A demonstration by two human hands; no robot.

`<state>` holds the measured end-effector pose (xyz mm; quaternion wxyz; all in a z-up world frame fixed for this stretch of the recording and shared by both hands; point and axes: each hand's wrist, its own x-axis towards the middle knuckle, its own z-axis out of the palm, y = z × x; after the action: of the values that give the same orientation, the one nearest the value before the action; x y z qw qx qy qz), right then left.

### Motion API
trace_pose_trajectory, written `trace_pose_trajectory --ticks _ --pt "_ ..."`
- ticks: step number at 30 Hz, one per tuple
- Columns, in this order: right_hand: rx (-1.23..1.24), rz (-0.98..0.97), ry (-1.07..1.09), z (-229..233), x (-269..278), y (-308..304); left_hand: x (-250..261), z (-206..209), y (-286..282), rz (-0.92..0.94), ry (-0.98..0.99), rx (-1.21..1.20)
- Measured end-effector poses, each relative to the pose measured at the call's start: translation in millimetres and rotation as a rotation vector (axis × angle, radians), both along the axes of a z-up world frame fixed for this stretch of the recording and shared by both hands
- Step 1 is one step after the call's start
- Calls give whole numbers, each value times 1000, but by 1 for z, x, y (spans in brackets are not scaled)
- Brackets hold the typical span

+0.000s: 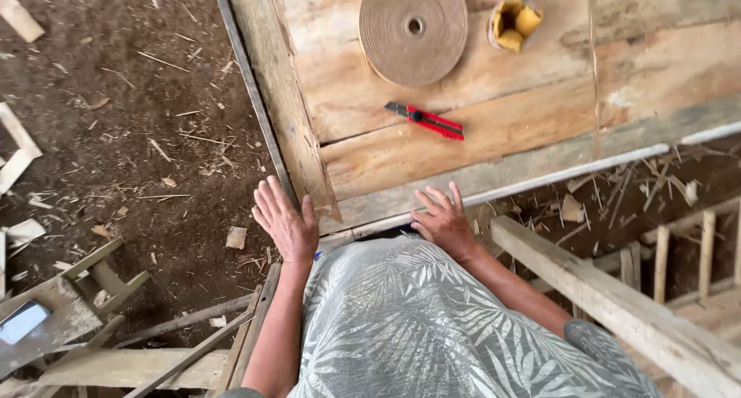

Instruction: Cutting thin wood strips from a roll and fitting them into gaps on a wooden surface using a utility knife

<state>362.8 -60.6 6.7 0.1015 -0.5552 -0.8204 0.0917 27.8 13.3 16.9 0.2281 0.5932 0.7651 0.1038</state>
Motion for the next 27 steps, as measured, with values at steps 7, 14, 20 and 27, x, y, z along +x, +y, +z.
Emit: trace_pose_trajectory --ticks 7,14,20,27 --pt "-134 0 149 -12 58 31 68 41 68 -139 -83 204" --pt "1 -164 196 2 53 143 112 -1 127 -186 -304 378" --pt "-17 -100 109 -1 35 193 126 -9 213 -229 -344 280" --pt "-29 -58 116 -13 35 195 160 -18 283 -193 -515 272"
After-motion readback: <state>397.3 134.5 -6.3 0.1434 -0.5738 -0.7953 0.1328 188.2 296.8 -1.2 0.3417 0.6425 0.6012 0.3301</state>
